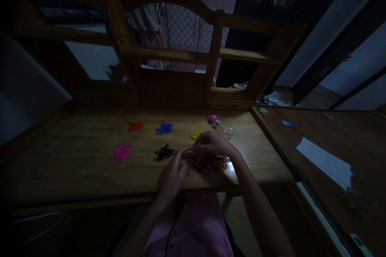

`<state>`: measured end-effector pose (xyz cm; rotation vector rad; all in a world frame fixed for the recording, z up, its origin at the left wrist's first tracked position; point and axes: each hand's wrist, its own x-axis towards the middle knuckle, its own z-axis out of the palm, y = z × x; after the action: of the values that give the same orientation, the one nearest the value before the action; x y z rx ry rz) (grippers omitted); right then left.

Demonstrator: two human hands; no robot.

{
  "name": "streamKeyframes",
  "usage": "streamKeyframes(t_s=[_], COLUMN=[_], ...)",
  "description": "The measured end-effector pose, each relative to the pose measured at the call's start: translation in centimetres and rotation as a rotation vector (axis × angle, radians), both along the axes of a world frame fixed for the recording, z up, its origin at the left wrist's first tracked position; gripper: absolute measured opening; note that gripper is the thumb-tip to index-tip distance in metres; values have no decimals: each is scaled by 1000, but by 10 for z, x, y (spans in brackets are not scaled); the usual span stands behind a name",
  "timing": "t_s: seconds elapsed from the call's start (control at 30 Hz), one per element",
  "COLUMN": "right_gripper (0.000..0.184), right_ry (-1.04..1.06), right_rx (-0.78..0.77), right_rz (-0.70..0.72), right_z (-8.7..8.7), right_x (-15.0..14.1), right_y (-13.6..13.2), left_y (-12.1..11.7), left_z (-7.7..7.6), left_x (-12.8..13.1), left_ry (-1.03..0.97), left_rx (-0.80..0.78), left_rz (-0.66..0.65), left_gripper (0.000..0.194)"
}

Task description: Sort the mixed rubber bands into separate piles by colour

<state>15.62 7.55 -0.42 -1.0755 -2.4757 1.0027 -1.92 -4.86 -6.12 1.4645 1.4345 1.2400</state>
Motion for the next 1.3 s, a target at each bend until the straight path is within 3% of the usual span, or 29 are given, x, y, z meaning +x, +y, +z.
streamKeyframes(t_s=[0.23, 0.53, 0.73, 0.8, 1.0, 1.13, 1.2, 1.3], right_gripper=[21, 21, 32, 30, 15, 19, 19, 15], right_ry=[141, 103, 243, 269, 179, 86, 69, 28], right_rx=[-243, -253, -444, -352, 129, 278, 304, 291], right_rz=[-39, 31, -38, -114, -345, -433, -435, -248], right_z=[-7, -7, -15, -20, -26, -24, -21, -15], right_x=[21, 7, 7, 8, 3, 2, 3, 5], right_y=[8, -12, -4, 4, 18, 15, 10, -1], left_y=[1, 0, 3, 4, 6, 7, 7, 9], left_z=[-3, 4, 0, -1, -8, -15, -16, -17], left_x=[0, 0, 1, 1, 2, 0, -1, -2], left_ry=[7, -19, -16, -41, -86, -134, -180, -246], left_rx=[-7, 25, -10, -13, 23, 27, 34, 42], left_rz=[-4, -46, -24, -30, 1, 32, 44, 54], left_gripper=[50, 38, 37, 37, 33, 31, 31, 32])
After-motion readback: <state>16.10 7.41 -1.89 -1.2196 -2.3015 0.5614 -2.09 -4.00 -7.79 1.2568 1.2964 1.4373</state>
